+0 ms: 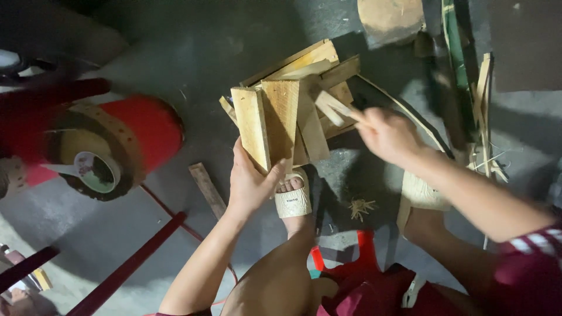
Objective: Assembling a wooden container or drum shell by fitting and hammering wooden slats into a circular frame.
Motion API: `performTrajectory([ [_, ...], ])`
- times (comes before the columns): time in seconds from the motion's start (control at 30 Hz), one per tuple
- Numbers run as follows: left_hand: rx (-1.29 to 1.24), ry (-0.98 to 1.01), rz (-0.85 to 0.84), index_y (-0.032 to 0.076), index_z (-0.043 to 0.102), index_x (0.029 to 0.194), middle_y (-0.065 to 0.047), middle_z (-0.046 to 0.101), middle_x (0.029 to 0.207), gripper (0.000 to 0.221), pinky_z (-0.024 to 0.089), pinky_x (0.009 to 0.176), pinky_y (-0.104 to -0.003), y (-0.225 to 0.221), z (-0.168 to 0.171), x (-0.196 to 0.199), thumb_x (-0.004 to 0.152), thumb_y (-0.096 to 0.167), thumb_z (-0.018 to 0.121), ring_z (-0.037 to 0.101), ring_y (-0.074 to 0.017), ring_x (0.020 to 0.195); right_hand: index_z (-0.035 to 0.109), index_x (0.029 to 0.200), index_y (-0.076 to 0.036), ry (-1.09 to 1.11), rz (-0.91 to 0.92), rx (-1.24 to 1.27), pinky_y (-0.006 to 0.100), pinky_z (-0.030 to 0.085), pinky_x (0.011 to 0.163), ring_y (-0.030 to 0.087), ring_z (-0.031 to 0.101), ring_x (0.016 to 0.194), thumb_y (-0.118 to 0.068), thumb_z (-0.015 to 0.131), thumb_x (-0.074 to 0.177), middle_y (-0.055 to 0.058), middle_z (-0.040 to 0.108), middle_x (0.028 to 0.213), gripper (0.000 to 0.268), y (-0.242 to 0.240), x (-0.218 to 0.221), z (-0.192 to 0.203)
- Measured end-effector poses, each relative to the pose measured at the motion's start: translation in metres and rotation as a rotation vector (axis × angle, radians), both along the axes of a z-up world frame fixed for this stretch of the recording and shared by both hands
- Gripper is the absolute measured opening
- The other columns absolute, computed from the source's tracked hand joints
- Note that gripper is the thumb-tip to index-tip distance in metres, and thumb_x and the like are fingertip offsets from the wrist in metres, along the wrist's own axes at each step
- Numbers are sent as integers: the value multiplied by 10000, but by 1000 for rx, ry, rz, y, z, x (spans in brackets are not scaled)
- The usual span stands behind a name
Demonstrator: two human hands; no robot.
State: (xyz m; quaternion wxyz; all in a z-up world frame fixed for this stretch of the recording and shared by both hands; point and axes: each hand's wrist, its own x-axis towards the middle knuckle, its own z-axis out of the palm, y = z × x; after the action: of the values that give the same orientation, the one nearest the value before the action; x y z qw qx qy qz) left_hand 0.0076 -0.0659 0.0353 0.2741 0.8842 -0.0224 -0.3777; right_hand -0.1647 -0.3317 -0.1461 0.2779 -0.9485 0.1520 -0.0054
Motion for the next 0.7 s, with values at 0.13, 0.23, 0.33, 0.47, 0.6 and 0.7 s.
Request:
performTrajectory([
  [0.13,-36,4,37,-1,229,1542,-364,561,1329,968,496,975,-710,10,-2,-5,831,381,763,566,-576,1244,657,920,-118,-57,27,-209,447,582,675,394,735,781,-300,751,1013,192,703,828,225,-63,-22,-8],
  [0.23,-234,-205,-91,-63,257,1472,-298,638,1227,794,612,771,-399,23,-13,-10,871,218,693,742,-372,981,539,1217,0,254,-58,-119,338,506,499,262,544,731,-153,585,1091,228,570,1117,204,-95,-24,-18],
  [0.33,-341,-182,-51,-60,327,1459,-279,550,1332,757,525,974,-439,24,-11,-11,833,172,683,631,-378,1179,608,1316,-65,349,-152,-361,401,512,564,248,573,654,-289,653,1091,152,589,1059,320,-110,-25,-34],
  [0.47,-410,-163,-26,-38,330,1476,-238,577,1326,776,532,964,-399,28,-12,-12,822,154,702,641,-327,1168,591,1252,-42,158,-207,-483,518,541,689,378,625,814,-218,781,1017,204,562,1135,350,-116,-20,-64],
  [0.6,-442,-142,-23,-47,337,1476,-241,565,1332,801,524,984,-403,28,-10,-12,802,124,734,630,-330,1190,638,1178,-12,96,-229,-491,530,528,767,429,576,948,-147,838,945,239,533,1173,336,-111,-12,-69],
  [0.7,-402,-168,-37,-64,350,1468,-258,551,1338,835,518,984,-421,30,-15,-13,797,205,768,616,-347,1195,649,1284,50,-15,-197,-440,515,414,947,423,476,1112,-111,844,928,252,463,1327,436,-84,17,-16],
])
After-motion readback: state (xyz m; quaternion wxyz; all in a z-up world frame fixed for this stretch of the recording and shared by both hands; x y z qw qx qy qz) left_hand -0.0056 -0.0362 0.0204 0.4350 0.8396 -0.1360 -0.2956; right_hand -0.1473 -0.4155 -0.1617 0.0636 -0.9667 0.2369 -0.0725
